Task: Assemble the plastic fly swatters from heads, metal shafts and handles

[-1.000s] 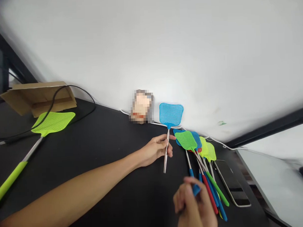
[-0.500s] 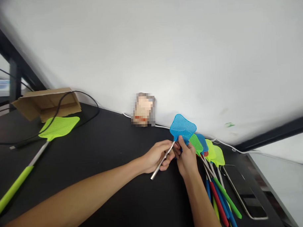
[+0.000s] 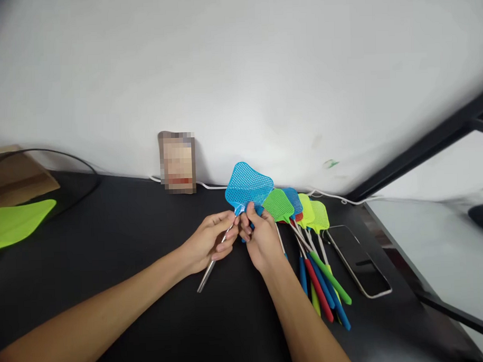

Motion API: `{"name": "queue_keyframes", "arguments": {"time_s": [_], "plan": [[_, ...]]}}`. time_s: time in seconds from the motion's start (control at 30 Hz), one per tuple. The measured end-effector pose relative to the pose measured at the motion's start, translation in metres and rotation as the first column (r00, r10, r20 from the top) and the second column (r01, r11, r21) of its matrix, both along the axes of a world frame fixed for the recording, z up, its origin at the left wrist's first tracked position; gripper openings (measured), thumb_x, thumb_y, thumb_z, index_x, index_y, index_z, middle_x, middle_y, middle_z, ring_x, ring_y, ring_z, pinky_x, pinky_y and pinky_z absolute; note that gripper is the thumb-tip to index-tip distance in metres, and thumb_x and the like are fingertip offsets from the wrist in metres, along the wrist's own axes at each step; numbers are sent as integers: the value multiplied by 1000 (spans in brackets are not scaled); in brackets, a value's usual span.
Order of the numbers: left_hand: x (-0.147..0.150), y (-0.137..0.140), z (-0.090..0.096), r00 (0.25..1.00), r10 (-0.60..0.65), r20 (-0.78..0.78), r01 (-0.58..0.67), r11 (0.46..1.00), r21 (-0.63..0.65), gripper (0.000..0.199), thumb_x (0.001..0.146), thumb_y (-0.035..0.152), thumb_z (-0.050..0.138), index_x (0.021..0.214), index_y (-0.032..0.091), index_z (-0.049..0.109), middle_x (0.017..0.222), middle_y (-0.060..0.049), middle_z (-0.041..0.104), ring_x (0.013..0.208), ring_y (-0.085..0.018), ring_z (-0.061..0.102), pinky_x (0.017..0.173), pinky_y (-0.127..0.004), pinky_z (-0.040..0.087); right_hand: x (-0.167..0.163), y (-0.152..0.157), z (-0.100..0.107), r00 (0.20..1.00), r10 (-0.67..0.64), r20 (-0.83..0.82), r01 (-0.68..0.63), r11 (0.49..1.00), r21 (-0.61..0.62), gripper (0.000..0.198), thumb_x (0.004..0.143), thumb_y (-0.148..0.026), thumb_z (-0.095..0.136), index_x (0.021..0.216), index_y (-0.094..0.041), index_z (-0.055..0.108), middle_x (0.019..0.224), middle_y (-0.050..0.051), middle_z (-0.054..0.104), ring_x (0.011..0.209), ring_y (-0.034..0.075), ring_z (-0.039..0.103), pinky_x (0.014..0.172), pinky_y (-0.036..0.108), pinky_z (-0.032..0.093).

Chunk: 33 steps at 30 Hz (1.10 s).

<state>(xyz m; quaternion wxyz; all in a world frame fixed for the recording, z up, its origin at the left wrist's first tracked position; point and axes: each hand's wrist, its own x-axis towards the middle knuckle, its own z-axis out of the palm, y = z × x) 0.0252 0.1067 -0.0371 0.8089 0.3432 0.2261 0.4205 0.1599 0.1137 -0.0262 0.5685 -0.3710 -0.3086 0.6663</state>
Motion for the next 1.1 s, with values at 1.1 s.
{"name": "queue_keyframes", "arguments": {"time_s": [1.1], "plan": [[-54, -11, 3, 270, 724, -635, -25, 665, 747, 46, 90, 32, 64, 135, 23, 59, 86, 0, 72, 73, -16, 61, 78, -34, 51, 3, -22, 13, -395, -294, 870, -265, 944, 199, 24, 91, -36, 62, 101, -14, 63, 100, 14, 68, 101, 32, 64, 79, 38, 48]]}}
